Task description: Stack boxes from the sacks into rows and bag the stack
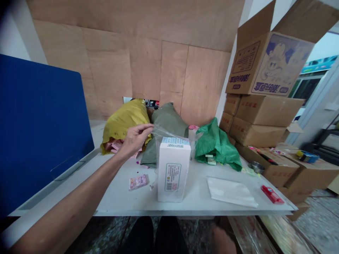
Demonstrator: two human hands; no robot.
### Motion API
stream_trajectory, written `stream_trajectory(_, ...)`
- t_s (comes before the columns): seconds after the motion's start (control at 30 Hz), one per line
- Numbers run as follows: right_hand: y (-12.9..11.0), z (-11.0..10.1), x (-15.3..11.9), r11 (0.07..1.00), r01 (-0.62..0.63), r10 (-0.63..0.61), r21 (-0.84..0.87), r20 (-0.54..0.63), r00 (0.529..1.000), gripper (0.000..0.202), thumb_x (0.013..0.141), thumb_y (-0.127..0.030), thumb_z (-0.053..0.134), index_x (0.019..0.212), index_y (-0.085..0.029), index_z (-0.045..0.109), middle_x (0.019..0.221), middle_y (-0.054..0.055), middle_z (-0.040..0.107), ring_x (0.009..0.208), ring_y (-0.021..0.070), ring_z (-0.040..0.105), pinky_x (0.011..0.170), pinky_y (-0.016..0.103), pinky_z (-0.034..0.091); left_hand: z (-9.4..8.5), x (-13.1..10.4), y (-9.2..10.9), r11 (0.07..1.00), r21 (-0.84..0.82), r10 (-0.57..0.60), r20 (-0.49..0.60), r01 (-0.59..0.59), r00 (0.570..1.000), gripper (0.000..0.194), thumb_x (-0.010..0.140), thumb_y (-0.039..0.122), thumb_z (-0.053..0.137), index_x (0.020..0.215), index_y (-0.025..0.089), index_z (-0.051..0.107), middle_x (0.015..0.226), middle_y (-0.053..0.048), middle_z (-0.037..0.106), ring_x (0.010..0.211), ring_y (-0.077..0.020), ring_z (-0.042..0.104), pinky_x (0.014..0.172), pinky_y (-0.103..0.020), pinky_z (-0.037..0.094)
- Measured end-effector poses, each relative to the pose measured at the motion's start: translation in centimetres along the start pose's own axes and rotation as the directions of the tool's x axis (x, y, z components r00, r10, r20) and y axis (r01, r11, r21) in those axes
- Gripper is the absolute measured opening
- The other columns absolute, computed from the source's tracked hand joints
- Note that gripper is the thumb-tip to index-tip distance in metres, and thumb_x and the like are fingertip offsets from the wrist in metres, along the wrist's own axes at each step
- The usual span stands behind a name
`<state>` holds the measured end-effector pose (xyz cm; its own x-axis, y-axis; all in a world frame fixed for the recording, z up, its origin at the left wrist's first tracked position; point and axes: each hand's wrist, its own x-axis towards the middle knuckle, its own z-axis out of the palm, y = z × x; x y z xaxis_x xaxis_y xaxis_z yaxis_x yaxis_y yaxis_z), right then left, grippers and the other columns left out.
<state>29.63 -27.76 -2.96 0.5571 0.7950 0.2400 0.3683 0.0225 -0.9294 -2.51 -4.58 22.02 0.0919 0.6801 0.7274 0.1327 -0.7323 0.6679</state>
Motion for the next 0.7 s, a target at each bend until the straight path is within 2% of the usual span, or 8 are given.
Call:
stream_trajectory(0.07,-2.2,-0.5,1.6,0.995,0.031,-0.026,-0.098,0.05,0.998,0.046,0.069,-0.07,0.069,0.051,-0.029,0.059,0.053,0.002,0.06,0.056,0.0297,0.069,0.049,0.041,0.055,0.0,-0.1,0.2,0.999,-0.024,-0.038,0.005,0.038,0.999,0.025,0.087,0.036,0.072,0.101,0.02,0.085,0.091,-0.005,0.08,0.082,-0.018,0.069,0.075,-0.026,0.054)
stream_trajectory(0.13,-5.6,-1.1,4.2,0.99,0.058,-0.044,-0.131,0.107,0.993,0.048,0.075,-0.069,0.072,0.053,-0.027,0.063,0.054,0.005,0.061,0.053,0.0251,0.063,0.051,0.037,0.055,-0.1,-0.3,0.6,0.994,-0.064,-0.091,0.029,0.092,0.995,0.026,0.087,0.037,0.072,0.103,0.02,0.084,0.07,-0.001,0.072,0.061,-0.0143,0.061,0.058,-0.024,0.047)
stream_trajectory(0.23,-11.9,-2.0,8.8,0.975,0.011,-0.051,0.222,0.175,0.983,0.047,0.081,-0.071,0.075,0.081,-0.023,0.075,0.076,0.008,0.072,0.066,0.0215,0.066,0.054,0.03,0.056,-0.2,-0.7,1.2,0.973,-0.143,-0.171,0.093,0.184,0.981,0.031,0.085,0.04,0.074,0.106,0.018,0.082,0.051,0.005,0.057,0.043,-0.0109,0.046,0.045,-0.023,0.037)
stream_trajectory(0.27,-14.0,-2.2,10.3,0.948,-0.055,-0.018,0.313,0.225,0.974,0.054,0.083,-0.076,0.071,0.077,-0.021,0.073,0.074,0.008,0.07,0.064,0.0197,0.065,0.051,0.028,0.054,-0.2,-0.8,1.4,0.964,-0.167,-0.192,0.114,0.209,0.975,0.032,0.084,0.04,0.074,0.107,0.018,0.081,0.051,0.004,0.058,0.042,-0.0106,0.046,0.044,-0.023,0.037)
stream_trajectory(0.33,-17.6,-2.4,12.9,0.906,-0.19,0.021,0.379,0.407,0.913,0.072,0.086,-0.087,0.056,0.069,-0.018,0.07,0.067,0.009,0.066,0.058,0.0175,0.063,0.046,0.025,0.051,-0.3,-1.2,1.7,0.948,-0.204,-0.219,0.141,0.245,0.966,0.035,0.083,0.041,0.075,0.106,0.017,0.08,0.055,0.002,0.064,0.042,-0.0108,0.049,0.044,-0.023,0.04)
stream_trajectory(0.43,-21.8,-1.9,16.1,0.901,-0.317,0.095,0.296,0.577,0.811,0.086,0.085,-0.096,0.041,0.067,-0.016,0.069,0.065,0.011,0.068,0.053,0.0169,0.063,0.043,0.024,0.05,-0.3,-1.6,1.8,0.934,-0.242,-0.23,0.155,0.262,0.961,0.039,0.081,0.042,0.077,0.108,0.015,0.078,0.064,-0.001,0.072,0.045,-0.0117,0.056,0.046,-0.024,0.044)
stream_trajectory(0.6,-25.6,-0.7,18.9,0.934,-0.348,0.212,0.078,0.662,0.719,0.084,0.083,-0.096,0.046,0.073,-0.017,0.071,0.068,0.014,0.073,0.054,0.02,0.068,0.043,0.028,0.055,-0.3,-2.2,2.0,0.918,-0.264,-0.25,0.189,0.295,0.949,0.042,0.08,0.042,0.08,0.11,0.014,0.077,0.076,-0.006,0.078,0.051,-0.0142,0.064,0.05,-0.025,0.049)
stream_trajectory(0.7,-25.6,-0.7,19.0,0.942,-0.334,0.208,0.043,0.707,0.676,0.055,0.09,-0.07,0.067,0.081,-0.016,0.073,0.072,0.012,0.075,0.057,0.0183,0.069,0.048,0.027,0.058,-0.4,-2.7,2.0,0.903,-0.291,-0.267,0.194,0.315,0.944,0.041,0.079,0.043,0.082,0.109,0.015,0.077,0.082,-0.008,0.08,0.054,-0.0159,0.068,0.051,-0.026,0.052)
